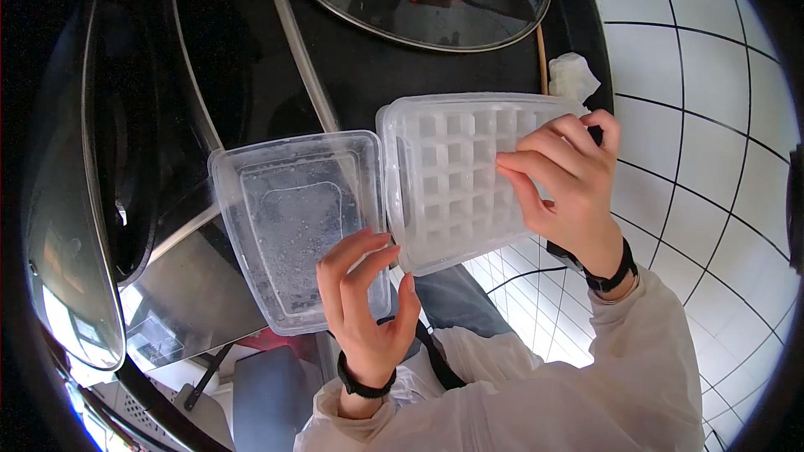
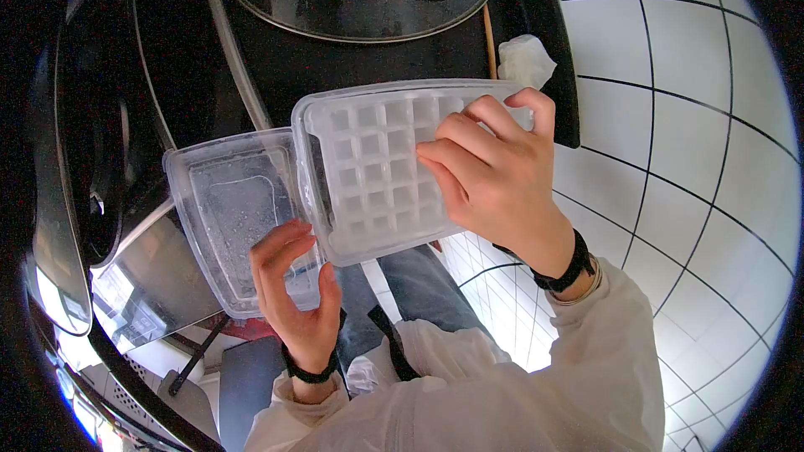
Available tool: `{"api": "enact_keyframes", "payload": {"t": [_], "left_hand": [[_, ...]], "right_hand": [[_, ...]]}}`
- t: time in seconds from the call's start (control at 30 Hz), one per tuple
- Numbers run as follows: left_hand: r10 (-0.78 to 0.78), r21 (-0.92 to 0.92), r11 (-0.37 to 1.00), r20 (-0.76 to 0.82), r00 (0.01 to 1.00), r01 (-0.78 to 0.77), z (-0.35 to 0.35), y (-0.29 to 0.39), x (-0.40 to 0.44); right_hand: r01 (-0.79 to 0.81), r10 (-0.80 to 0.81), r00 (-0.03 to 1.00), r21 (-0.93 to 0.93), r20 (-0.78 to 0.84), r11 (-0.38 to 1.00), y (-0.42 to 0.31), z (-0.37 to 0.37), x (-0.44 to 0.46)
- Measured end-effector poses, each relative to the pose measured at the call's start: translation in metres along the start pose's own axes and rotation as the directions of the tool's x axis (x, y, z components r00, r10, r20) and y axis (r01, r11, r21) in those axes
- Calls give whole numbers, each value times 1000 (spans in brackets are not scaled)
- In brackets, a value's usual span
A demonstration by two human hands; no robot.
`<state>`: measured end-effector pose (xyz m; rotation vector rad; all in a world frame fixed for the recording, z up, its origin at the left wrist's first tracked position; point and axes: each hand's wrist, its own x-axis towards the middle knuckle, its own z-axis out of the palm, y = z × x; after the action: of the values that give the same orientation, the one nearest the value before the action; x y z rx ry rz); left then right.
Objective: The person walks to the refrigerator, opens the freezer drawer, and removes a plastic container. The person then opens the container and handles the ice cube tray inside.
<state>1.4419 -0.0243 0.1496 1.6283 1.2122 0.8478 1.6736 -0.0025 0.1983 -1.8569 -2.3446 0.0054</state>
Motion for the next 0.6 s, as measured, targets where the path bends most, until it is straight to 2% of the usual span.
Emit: {"api": "enact_keyframes", "payload": {"t": [0.6], "left_hand": [[0, -14, 1000, -9, 1000, 0, -2, 0, -2]], "right_hand": [[-15, 16, 1000, 63, -24, 998, 3, 2, -2]]}}
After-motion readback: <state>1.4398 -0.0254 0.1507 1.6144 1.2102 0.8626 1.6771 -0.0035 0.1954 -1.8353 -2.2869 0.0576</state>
